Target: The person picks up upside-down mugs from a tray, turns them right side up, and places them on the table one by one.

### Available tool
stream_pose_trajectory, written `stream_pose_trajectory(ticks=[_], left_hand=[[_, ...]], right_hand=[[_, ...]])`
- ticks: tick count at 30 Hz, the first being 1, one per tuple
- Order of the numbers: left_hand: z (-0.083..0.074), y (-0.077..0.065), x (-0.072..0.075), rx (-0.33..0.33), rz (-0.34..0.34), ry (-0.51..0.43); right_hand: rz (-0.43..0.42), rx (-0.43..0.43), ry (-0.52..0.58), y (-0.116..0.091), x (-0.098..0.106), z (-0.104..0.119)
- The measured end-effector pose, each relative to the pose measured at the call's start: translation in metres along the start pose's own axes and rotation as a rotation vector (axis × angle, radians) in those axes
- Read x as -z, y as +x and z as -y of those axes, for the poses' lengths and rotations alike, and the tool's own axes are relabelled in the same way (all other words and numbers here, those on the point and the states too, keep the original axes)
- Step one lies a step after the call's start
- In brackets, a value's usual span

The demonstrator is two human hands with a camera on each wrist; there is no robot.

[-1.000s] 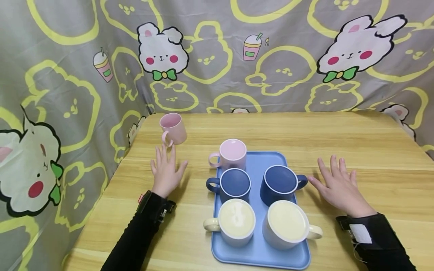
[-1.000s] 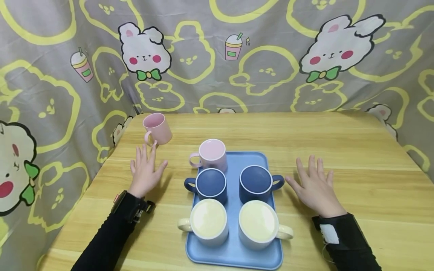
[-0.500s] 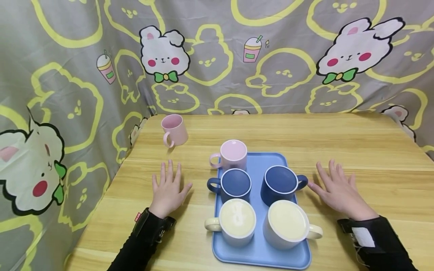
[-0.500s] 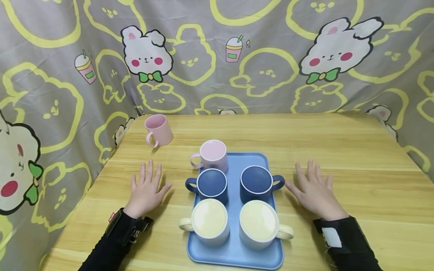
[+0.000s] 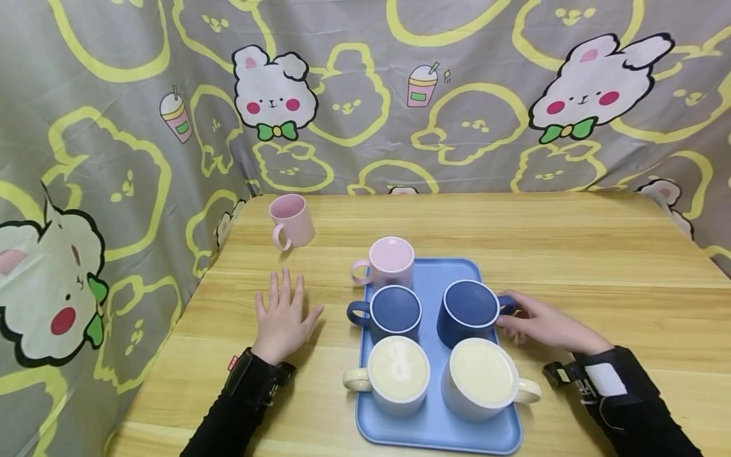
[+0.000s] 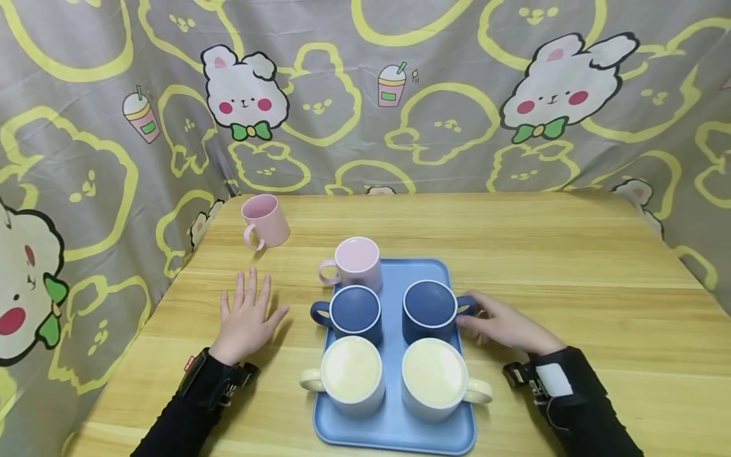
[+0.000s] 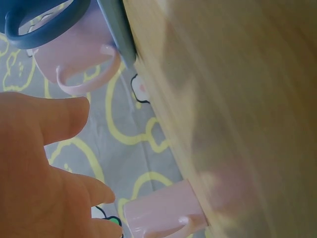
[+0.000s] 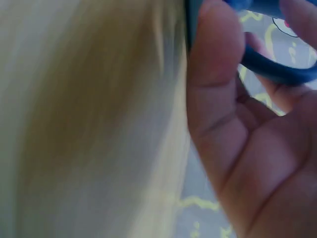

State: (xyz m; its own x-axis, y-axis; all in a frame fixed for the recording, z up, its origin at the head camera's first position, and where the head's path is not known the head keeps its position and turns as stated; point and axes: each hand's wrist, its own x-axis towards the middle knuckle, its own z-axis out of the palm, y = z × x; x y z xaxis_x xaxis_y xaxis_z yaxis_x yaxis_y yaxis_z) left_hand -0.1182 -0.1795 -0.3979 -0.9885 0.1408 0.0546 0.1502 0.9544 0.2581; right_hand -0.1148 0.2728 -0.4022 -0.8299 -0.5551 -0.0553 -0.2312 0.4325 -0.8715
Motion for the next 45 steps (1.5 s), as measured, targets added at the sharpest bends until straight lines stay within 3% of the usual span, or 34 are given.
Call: stream_pose_trajectory(ticks=[8, 12, 21, 26, 32, 36, 39, 42, 45], left_hand=[[0.000, 0.000, 0.002, 0.011, 0.007, -0.014], [0.001, 0.000, 0.001, 0.016, 0.017, -0.005], [0.000, 0.002, -0.001, 0.010, 0.021, 0.007], [-0.002, 0.002, -0.001, 0.006, 0.012, -0.005], [-0.009, 0.005, 0.007, -0.017, -0.009, -0.014], [-0.026, 0.011, 0.029, -0.088, -0.058, -0.018], [-0.049, 0.015, 0.051, -0.173, -0.077, -0.021], [-0.078, 0.016, 0.073, -0.270, -0.050, -0.058], [-0.109, 0.017, 0.092, -0.380, 0.032, -0.166]], right_hand=[[0.074, -0.101, 0.172, 0.013, 0.001, -0.003], [0.064, -0.107, 0.159, 0.015, -0.001, -0.003], [-0.107, -0.125, -0.026, 0.016, -0.002, 0.013], [-0.237, -0.140, -0.239, 0.017, 0.005, 0.034], [-0.301, -0.100, -0.460, 0.023, 0.018, 0.063], [-0.316, -0.044, -0.550, 0.028, 0.026, 0.089], [-0.325, 0.004, -0.586, 0.031, 0.030, 0.111], [-0.316, 0.004, -0.589, 0.035, 0.030, 0.132], [-0.309, -0.024, -0.596, 0.037, 0.027, 0.149]])
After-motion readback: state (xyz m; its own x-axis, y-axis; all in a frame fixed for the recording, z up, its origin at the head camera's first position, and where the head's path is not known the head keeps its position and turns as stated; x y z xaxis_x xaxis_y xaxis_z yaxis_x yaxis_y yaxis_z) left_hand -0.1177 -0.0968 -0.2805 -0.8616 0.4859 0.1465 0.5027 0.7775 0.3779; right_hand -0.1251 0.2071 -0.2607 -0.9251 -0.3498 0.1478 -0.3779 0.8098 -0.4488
